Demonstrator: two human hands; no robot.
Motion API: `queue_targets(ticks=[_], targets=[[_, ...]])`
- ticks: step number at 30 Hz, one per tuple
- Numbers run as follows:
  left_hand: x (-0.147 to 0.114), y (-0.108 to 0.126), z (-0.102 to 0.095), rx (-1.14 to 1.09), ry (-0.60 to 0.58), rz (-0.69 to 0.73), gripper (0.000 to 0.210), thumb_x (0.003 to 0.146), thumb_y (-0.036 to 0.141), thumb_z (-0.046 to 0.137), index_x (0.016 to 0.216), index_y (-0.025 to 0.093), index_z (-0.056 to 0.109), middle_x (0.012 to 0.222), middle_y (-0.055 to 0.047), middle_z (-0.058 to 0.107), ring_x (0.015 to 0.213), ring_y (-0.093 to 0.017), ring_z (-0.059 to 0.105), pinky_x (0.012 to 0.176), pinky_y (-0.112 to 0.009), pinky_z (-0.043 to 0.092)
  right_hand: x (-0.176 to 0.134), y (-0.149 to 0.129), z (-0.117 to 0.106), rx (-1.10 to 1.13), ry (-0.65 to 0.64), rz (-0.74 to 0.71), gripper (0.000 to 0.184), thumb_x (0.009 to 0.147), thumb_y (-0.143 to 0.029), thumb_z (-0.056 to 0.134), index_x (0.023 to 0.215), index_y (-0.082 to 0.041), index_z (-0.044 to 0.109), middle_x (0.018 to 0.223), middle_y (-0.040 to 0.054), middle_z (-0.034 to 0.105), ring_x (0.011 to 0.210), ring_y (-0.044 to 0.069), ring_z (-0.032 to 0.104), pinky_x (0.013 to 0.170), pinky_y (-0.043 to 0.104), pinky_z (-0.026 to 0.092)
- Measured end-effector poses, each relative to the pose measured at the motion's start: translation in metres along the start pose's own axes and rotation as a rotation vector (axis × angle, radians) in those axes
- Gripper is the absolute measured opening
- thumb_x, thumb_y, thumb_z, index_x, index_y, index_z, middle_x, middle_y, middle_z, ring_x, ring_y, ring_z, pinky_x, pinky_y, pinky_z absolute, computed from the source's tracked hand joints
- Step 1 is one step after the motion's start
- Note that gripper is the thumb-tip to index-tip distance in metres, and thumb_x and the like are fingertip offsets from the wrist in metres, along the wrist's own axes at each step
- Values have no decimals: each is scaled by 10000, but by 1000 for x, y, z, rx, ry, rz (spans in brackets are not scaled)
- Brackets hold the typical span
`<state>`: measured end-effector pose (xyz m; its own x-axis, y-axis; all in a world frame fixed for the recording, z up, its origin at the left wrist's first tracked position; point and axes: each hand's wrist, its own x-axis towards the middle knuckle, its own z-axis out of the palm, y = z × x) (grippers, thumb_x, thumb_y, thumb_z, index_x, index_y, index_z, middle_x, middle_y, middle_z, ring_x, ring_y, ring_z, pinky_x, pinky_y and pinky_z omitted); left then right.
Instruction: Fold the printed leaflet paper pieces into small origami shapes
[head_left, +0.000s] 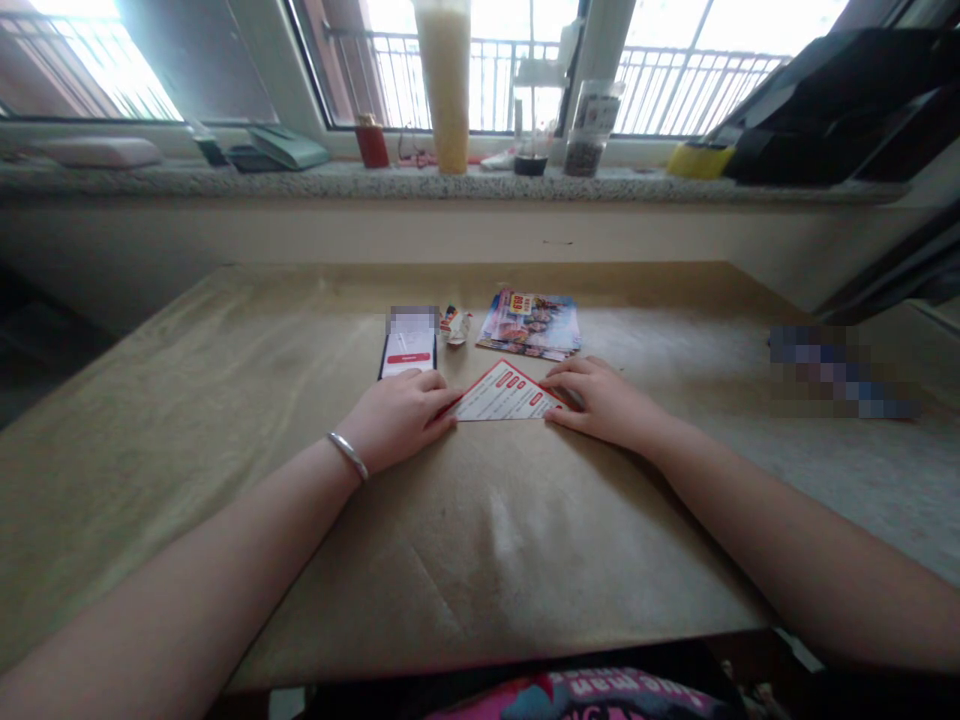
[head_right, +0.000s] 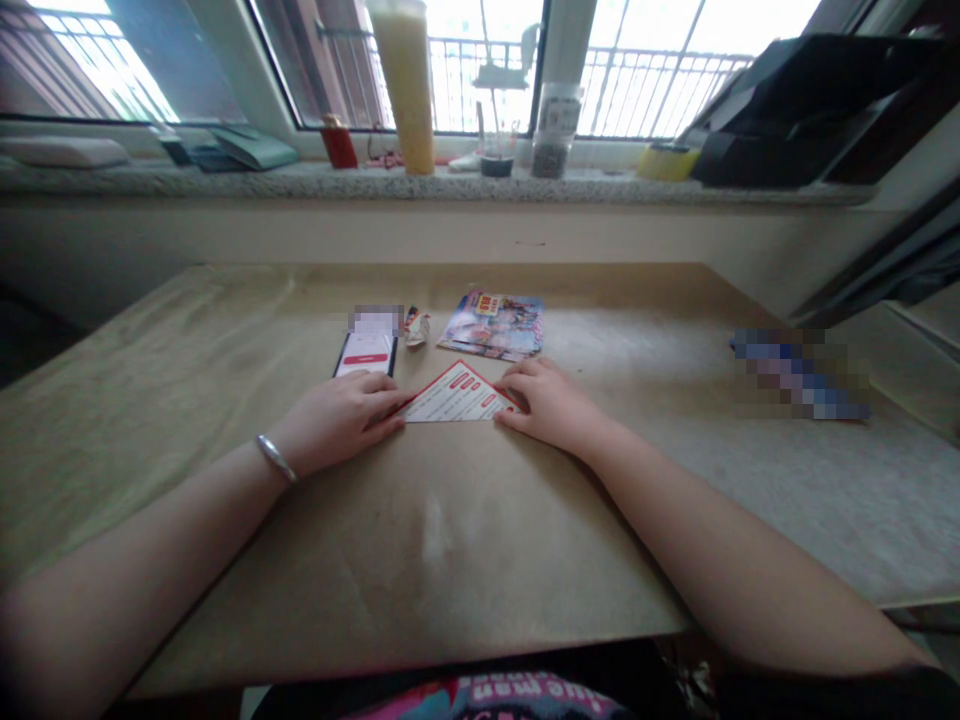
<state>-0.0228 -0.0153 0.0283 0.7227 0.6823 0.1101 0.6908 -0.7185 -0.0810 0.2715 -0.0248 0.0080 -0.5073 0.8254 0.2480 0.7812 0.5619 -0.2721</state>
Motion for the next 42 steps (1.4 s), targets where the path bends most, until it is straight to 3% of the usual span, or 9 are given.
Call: queue_targets(ticks=[5, 9, 13, 20, 28, 35, 40, 42], targets=[[0, 0, 3, -11, 25, -6, 330, 913, 360, 438, 1149, 203, 608, 981, -70, 618, 871, -181, 572, 744, -285, 464, 2, -3, 0, 94, 17, 24, 355, 747, -304, 678, 1083, -196, 636, 1083, 86, 631, 1038, 246, 542, 920, 407, 432], [0, -1, 4, -43, 50, -25, 443, 884, 348, 486, 1299, 194, 479, 1033, -81, 617, 906, -200, 575, 779, -311, 472, 3, -8, 2, 208, 51, 112, 307, 726, -209, 657, 1029, -181, 616, 978, 64, 633, 869, 191, 576, 772, 327, 475], [0, 0, 4, -109, 73, -37, 488, 865, 312, 505, 1327, 175, 424, 1060, -89, 617, 939, -206, 581, 807, -328, 483, 3, -12, 5, 300, 116, 136, 212, 760, -183, 592, 972, -187, 598, 863, 29, 623, 748, 147, 562, 664, 270, 457], [1, -1, 7, -169, 189, -22, 403, 855, 252, 516, 1246, 156, 489, 999, -89, 624, 861, -190, 588, 760, -318, 498, 1, -15, 1, 329, 119, 174, 155, 771, -186, 573, 917, -197, 624, 731, -7, 617, 629, 119, 531, 587, 243, 419], [2, -4, 11, -224, 384, 53, 304, 864, 210, 517, 1154, 147, 584, 1028, -100, 593, 918, -195, 574, 805, -335, 500, 1, -20, 1, 299, 173, 150, 102, 785, -180, 589, 840, -195, 675, 686, -5, 610, 599, 106, 513, 561, 224, 385], [2, -1, 10, -262, 362, 79, 443, 860, 186, 512, 1302, 175, 485, 1034, -93, 596, 936, -196, 567, 819, -339, 504, 3, -30, 2, 225, 191, 119, 44, 764, -172, 624, 722, -184, 630, 651, -10, 581, 572, 99, 477, 533, 215, 348], [1, 3, 8, -249, 291, 69, 636, 830, 196, 547, 1417, 164, 304, 1160, -114, 603, 975, -219, 593, 825, -343, 502, 1, -33, 1, 185, 165, 184, 67, 771, -225, 622, 795, -184, 576, 652, -21, 571, 550, 96, 479, 509, 210, 329], [1, 4, 7, -231, 293, 65, 609, 819, 195, 553, 1391, 172, 347, 1133, -105, 627, 929, -218, 612, 802, -346, 500, 1, -34, 0, 157, 146, 155, 62, 784, -232, 603, 801, -188, 563, 654, -23, 565, 554, 95, 483, 518, 211, 330]])
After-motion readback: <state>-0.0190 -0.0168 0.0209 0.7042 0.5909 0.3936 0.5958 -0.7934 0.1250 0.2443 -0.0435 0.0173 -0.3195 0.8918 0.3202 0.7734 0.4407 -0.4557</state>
